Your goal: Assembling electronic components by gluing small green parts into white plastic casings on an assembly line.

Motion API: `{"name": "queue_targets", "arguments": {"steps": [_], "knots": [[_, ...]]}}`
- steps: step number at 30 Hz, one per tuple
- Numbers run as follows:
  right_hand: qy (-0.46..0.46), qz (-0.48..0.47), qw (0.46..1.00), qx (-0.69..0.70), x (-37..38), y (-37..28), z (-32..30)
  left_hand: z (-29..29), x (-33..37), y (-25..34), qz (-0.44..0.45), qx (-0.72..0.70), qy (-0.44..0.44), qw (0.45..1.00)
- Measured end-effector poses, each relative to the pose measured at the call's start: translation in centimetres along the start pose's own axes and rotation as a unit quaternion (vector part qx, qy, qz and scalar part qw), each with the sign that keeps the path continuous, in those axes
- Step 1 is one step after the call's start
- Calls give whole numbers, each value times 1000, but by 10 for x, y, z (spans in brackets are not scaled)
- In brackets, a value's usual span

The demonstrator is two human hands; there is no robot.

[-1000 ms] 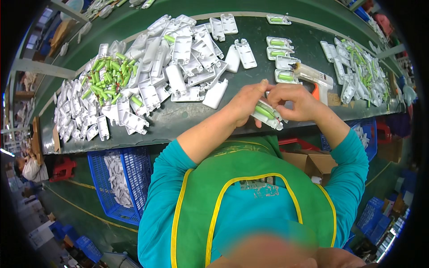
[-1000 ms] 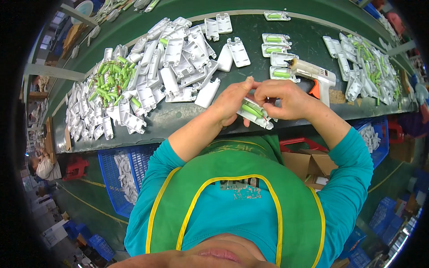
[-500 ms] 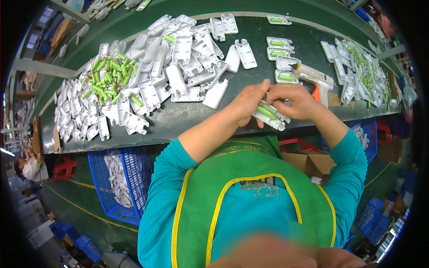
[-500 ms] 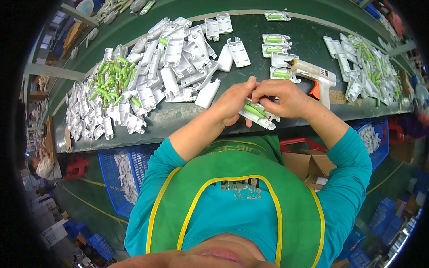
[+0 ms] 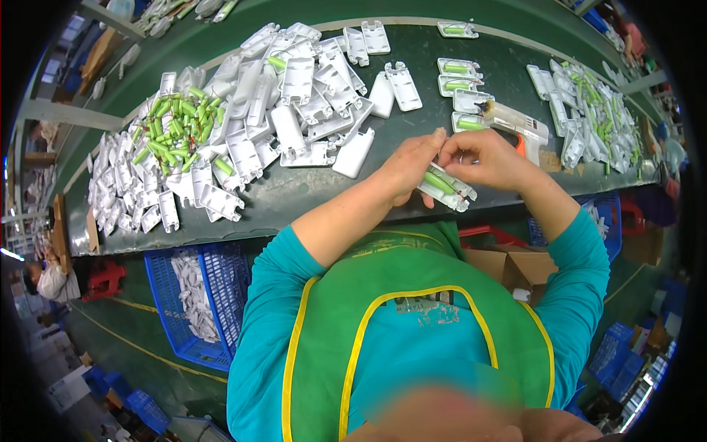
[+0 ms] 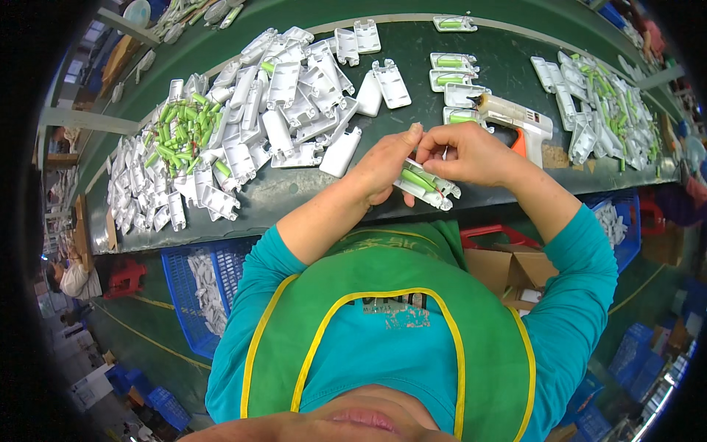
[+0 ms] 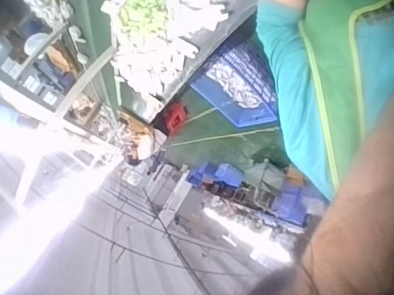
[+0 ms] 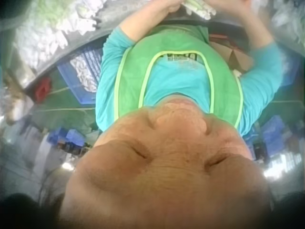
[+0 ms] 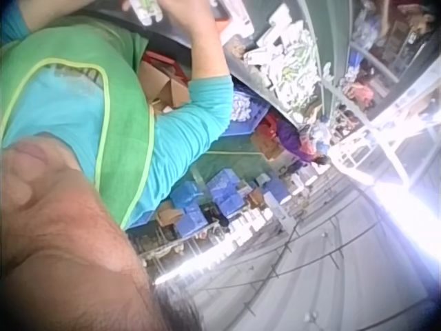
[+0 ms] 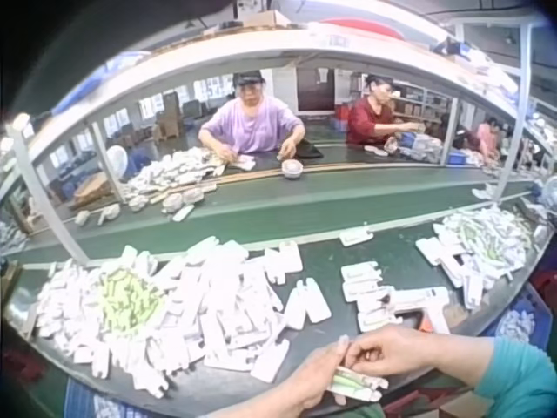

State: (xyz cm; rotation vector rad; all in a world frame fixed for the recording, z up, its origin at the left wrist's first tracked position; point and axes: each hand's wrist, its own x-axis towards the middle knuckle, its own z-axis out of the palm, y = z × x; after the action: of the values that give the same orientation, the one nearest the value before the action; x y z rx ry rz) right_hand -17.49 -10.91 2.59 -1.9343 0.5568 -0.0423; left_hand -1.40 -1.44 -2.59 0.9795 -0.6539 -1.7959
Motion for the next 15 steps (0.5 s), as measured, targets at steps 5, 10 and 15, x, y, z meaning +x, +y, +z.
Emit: {"name": "queue_targets", "arguments": {"steps": [5, 10, 15], "knots": [[-12, 15, 999, -37, 1, -8, -1, 1, 2, -2, 14, 9, 7, 1000], [-9, 9, 998, -66, 1, -7, 2, 0, 3, -6, 20, 22, 5, 1000], [14, -13, 995, -101, -1, -5, 8, -2, 3, -8, 13, 28, 8, 1000]]}}
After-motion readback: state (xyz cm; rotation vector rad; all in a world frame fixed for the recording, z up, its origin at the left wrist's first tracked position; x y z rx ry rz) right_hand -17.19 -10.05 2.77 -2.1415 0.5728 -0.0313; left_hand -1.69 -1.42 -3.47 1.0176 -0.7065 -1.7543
